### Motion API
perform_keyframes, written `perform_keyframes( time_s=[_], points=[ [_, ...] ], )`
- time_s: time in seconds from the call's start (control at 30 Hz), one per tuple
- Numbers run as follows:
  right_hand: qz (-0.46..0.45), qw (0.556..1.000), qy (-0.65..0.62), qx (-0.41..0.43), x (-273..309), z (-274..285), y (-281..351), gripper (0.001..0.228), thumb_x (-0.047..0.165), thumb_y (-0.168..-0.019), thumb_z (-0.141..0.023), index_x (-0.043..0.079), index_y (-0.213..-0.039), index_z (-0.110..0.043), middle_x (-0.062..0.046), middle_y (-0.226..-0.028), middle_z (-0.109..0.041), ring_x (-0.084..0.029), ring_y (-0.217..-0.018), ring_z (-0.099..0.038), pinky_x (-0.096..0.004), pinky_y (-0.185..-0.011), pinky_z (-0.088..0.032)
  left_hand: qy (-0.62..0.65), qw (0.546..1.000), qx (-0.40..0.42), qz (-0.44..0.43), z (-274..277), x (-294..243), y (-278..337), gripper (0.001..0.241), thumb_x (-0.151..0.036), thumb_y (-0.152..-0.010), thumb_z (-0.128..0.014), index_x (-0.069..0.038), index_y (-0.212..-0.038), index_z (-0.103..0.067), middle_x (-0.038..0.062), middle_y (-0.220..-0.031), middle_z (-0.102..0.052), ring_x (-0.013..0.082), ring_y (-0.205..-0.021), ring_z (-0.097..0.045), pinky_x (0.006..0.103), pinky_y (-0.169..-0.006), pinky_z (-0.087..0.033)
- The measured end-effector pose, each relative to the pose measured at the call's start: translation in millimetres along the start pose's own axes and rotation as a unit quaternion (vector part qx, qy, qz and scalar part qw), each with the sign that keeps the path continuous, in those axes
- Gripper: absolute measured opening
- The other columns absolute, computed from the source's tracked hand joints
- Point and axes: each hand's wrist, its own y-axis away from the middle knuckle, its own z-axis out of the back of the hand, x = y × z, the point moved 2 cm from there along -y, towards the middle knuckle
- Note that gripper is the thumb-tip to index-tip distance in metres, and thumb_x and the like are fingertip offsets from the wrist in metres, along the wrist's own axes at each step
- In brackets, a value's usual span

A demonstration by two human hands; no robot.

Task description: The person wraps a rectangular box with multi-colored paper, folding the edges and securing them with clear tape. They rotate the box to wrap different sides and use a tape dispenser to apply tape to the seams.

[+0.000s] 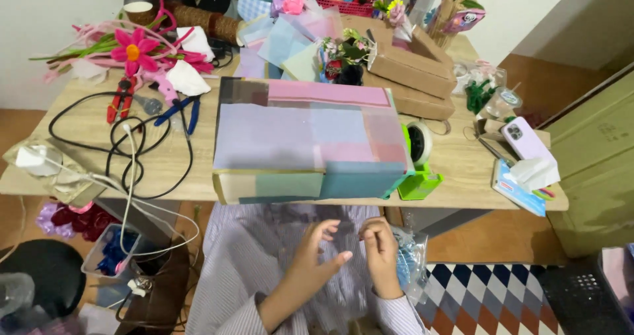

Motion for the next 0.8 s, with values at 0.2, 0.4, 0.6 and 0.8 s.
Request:
perform_keyframes(
  time_s=[0.2, 0.4, 0.6, 0.8],
  points=[
    [0.004, 0.998, -0.009, 0.06, 19, -30, 5, 0.04, 0.04, -0.105, -0.048, 0.007, -0.085, -0.059, -0.007, -0.086, -0.059, -0.02, -0.081, -0.06, -0.032, -0.075, -0.047, 0.088, 0.995, -0.048, -0.001, 12, -21, -7, 0.025, -0.019, -0.086, -0.077, -0.017, -0.109, -0.069, -0.003, -0.096, -0.072, 0.0095, -0.09, -0.066, 0.0252, -0.082, -0.051],
    [0.011, 0.997, -0.03, 0.075, 34, -38, -3, 0.039, 0.039, -0.105, -0.049, 0.008, -0.083, -0.058, -0.005, -0.084, -0.058, -0.019, -0.077, -0.058, -0.031, -0.07, -0.044, 0.061, 0.991, -0.034, -0.117, 36, -45, -2, 0.008, -0.019, -0.093, -0.066, -0.013, -0.095, -0.07, -0.001, -0.089, -0.065, 0.0123, -0.086, -0.062, 0.0273, -0.079, -0.049],
    [0.019, 0.993, -0.046, 0.105, 42, -45, -6, 0.03, 0.031, -0.104, -0.051, 0.008, -0.087, -0.061, -0.006, -0.086, -0.058, -0.019, -0.079, -0.06, -0.031, -0.072, -0.045, -0.052, 0.982, 0.002, -0.179, 56, -45, 1, 0.031, -0.018, -0.082, -0.08, -0.015, -0.109, -0.067, 0.0, -0.106, -0.063, 0.0141, -0.091, -0.061, 0.028, -0.083, -0.051],
    [-0.081, 0.982, -0.069, 0.159, 45, -54, -3, 0.012, 0.022, -0.096, -0.066, 0.011, -0.092, -0.067, -0.004, -0.101, -0.063, -0.015, -0.091, -0.064, -0.024, -0.068, -0.056, -0.13, 0.947, -0.061, -0.288, 72, -50, -2, 0.009, -0.015, -0.094, -0.067, -0.008, -0.098, -0.071, 0.005, -0.096, -0.07, 0.0214, -0.093, -0.066, 0.0334, -0.083, -0.053]
  ],
)
